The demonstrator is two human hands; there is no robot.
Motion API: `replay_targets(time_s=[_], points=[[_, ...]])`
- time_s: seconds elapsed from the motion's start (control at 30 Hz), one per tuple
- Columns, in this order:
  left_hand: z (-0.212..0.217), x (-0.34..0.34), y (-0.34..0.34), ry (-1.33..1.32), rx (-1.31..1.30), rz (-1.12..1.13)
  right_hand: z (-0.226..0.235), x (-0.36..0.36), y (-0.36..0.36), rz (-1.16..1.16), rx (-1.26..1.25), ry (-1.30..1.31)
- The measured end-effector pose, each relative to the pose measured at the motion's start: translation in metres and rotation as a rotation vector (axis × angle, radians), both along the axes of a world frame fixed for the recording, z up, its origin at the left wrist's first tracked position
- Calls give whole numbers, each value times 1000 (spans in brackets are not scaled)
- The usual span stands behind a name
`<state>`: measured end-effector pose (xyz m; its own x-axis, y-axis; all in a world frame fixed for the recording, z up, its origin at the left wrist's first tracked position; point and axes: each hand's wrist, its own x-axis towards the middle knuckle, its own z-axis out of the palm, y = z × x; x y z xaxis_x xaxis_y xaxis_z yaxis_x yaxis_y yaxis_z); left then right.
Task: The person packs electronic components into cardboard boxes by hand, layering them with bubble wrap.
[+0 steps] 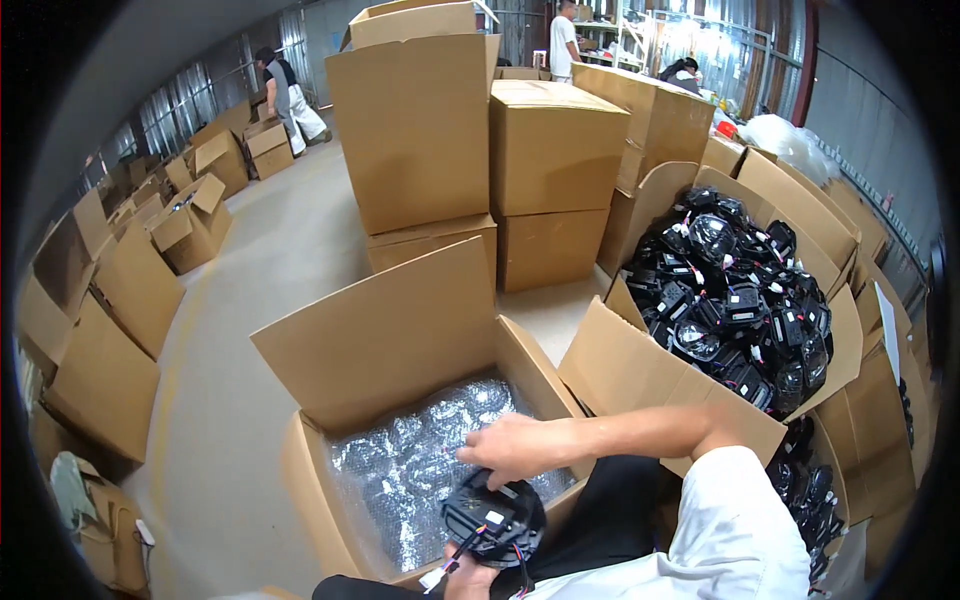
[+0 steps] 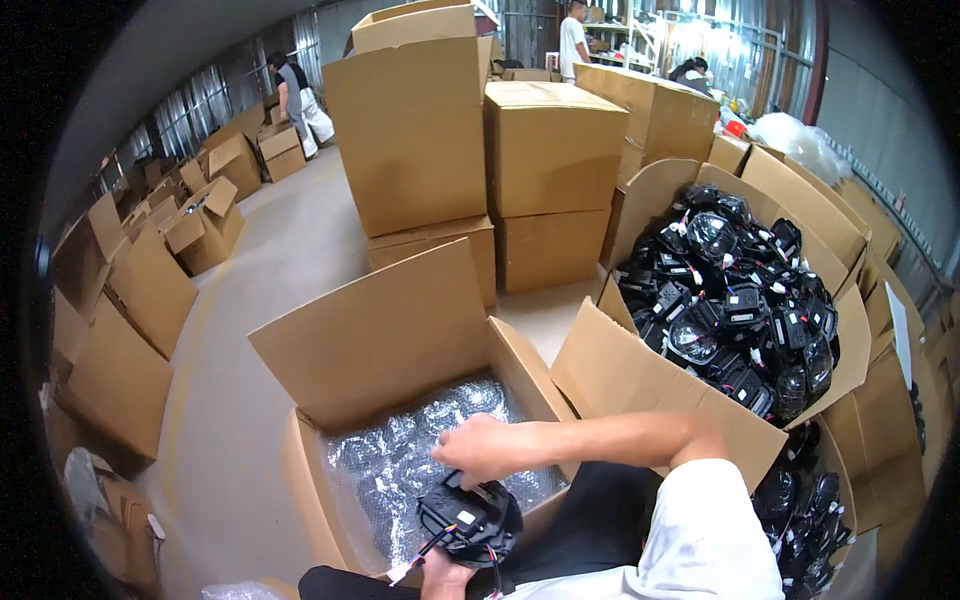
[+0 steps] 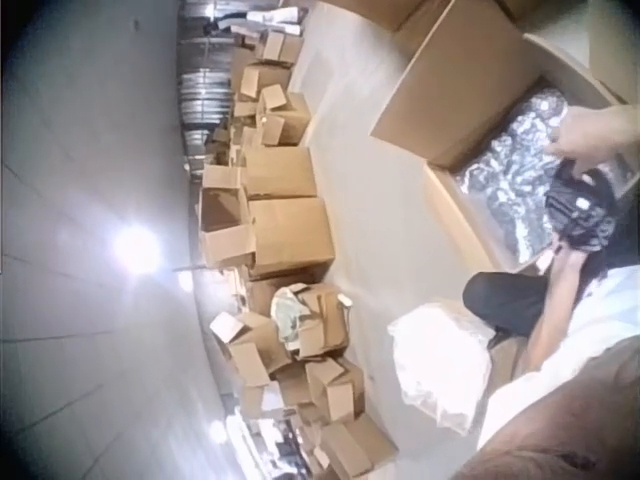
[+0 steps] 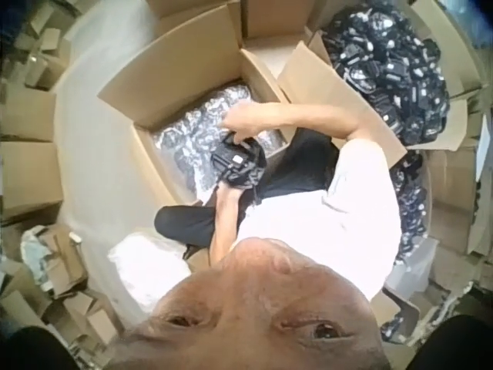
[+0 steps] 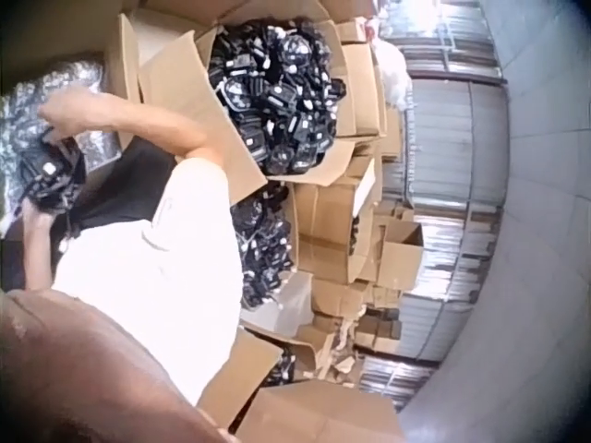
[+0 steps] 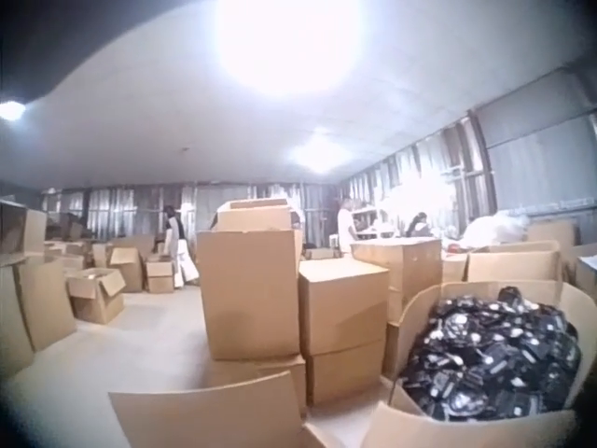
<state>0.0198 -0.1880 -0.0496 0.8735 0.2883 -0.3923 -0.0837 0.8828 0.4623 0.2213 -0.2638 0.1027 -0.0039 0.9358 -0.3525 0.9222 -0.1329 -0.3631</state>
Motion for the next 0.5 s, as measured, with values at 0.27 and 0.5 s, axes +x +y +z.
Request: replay_targets(time_s=[0.27, 0.5], points=[[76, 30, 63, 271, 1216, 274, 14, -44, 17, -361, 351, 733], [103, 46, 181, 291, 1221, 451, -18, 1, 86, -783, 795, 923]])
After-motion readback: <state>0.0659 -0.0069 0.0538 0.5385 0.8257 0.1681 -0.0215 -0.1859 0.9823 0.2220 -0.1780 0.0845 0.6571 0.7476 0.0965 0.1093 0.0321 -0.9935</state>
